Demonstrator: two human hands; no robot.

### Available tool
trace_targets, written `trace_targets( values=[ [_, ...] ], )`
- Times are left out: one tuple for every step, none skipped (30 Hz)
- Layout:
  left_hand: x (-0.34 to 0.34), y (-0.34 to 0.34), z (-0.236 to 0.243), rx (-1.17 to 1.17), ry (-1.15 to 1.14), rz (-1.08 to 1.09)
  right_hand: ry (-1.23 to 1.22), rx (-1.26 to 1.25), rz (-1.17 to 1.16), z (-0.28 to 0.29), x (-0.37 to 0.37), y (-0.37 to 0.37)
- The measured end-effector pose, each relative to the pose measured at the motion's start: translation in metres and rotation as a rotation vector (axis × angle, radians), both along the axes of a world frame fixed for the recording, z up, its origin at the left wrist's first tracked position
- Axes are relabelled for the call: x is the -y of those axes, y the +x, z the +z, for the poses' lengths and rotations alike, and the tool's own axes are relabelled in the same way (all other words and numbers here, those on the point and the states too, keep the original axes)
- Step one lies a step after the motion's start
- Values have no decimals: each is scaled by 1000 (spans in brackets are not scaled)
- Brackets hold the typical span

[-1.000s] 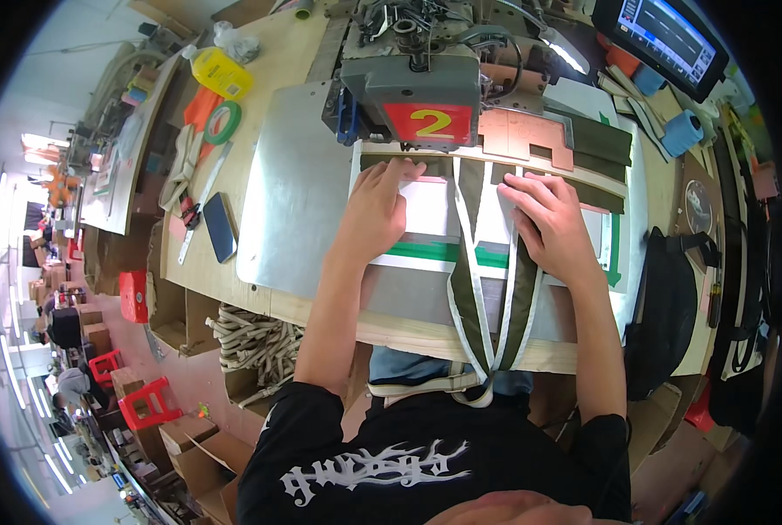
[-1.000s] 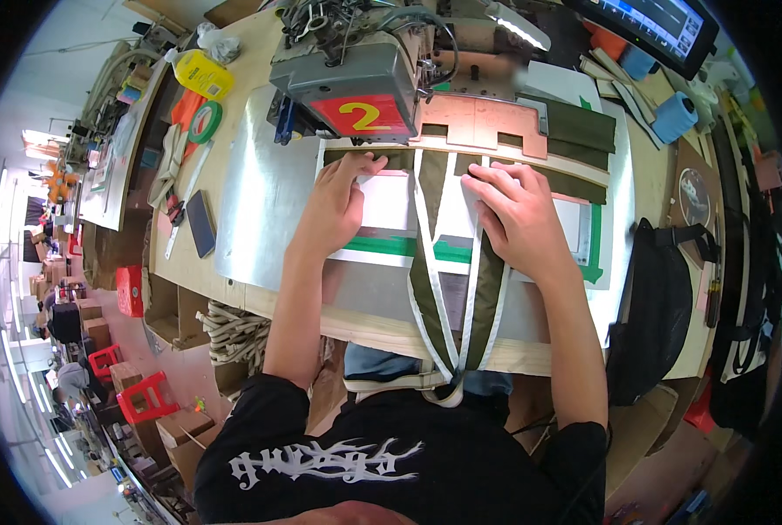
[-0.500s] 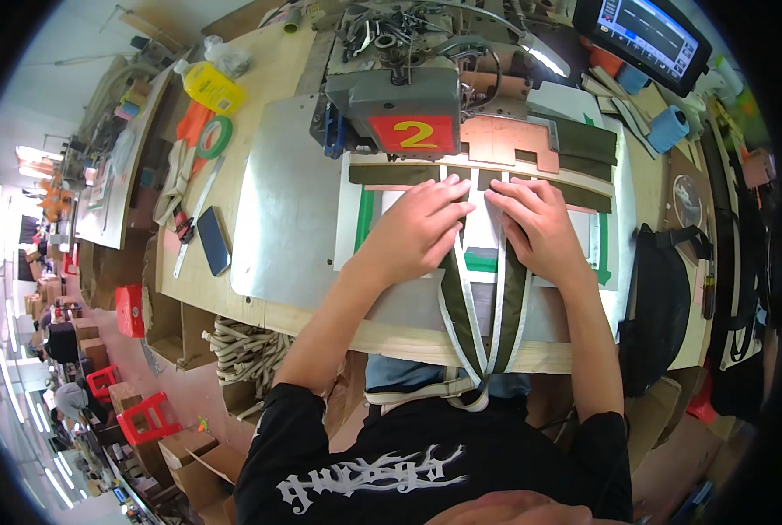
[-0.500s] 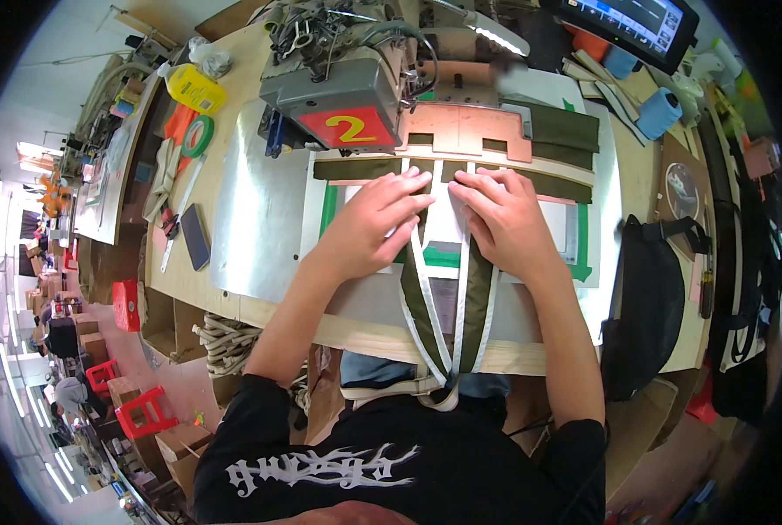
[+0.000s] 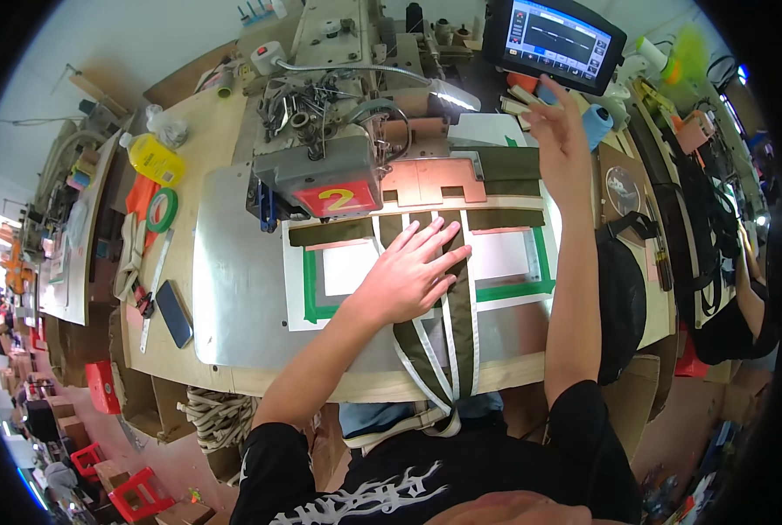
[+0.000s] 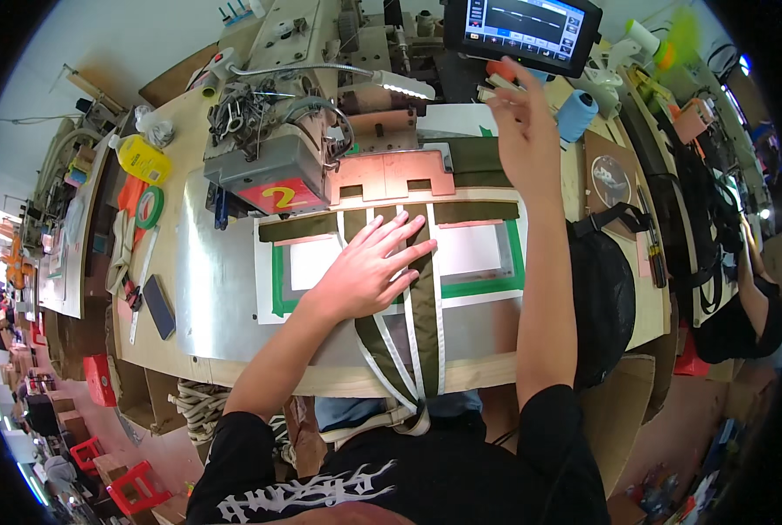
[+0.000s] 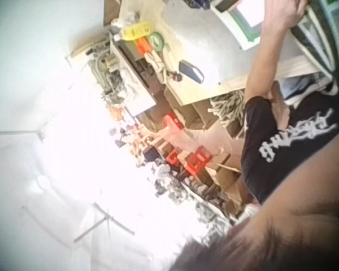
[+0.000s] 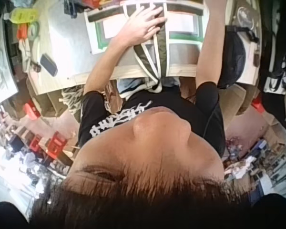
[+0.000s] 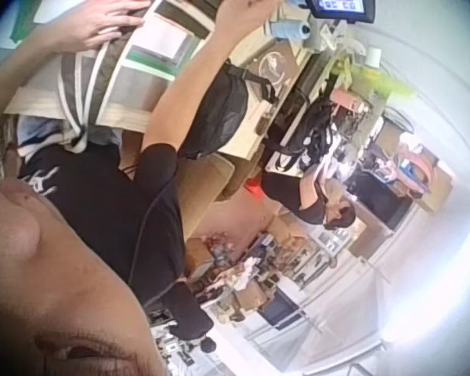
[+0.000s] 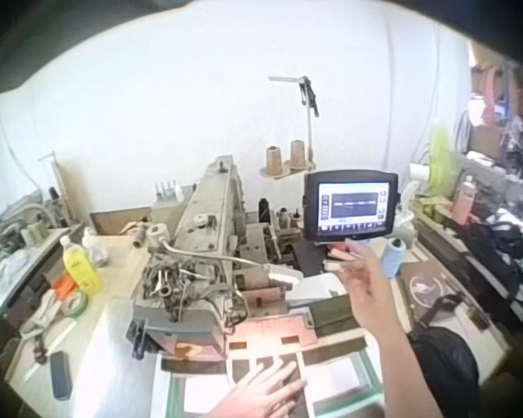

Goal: The user is sewing straps onto a canvas bag using a programmable sewing machine.

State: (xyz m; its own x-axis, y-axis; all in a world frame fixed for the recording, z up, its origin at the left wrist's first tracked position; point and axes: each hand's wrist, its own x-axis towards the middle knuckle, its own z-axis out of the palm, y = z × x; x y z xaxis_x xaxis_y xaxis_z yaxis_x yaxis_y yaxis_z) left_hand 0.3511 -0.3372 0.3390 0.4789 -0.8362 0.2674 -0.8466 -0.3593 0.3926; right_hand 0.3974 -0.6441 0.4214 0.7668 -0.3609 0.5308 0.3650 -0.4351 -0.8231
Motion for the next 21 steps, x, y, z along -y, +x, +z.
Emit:
trace_targets(
  values=[
    [0,0,0,3,-1,-1,-1,3,-1,0,2,6],
    [-1,-1,0,-7,8,0,-5,12,-46,-1,2,11],
    [0,-2,0,-17,17,2,-9,21,-91,0,3,16],
    [0,-2,0,-21,19,6,-9,23,-90,1,4,21],
    [-1,-2,0,-21,19,7,-4,40,-109,1,5,26],
    [-1,-2,2,-26,18,8,2,59,-128,0,6,31],
    [-2,-1,3,-32,18,10,4,58,-126,-1,8,37],
    [-2,-1,2,-35,21,13,105,102,-121,-2,9,42],
    [-4,-2,2,-35,12,19,209,144,-109,-5,9,48],
    [-5,-3,2,-36,4,27,188,155,-126,-7,10,52],
    [-5,-1,1,-15,3,27,168,166,-140,-8,13,56],
    [-3,0,2,-10,1,17,219,187,-152,-10,16,59],
    [-2,0,3,-16,-7,14,225,225,-144,-12,19,62],
    [0,1,1,-44,-25,7,173,219,-172,-12,25,63],
    [3,1,-2,-42,-39,-5,166,224,-180,-14,34,61],
    [2,2,-4,-52,-48,-1,135,187,-223,-9,28,60],
    [0,2,-5,-46,-26,11,160,185,-202,-6,20,59],
    [1,2,-6,-38,-12,9,177,187,-193,-4,18,57],
    [-1,2,-6,-48,-8,3,176,175,-183,-6,17,57],
    [-3,1,-6,-52,-4,16,180,170,-172,-7,15,58],
    [-4,0,-6,-58,-1,16,182,187,-173,-8,13,58]
  ],
)
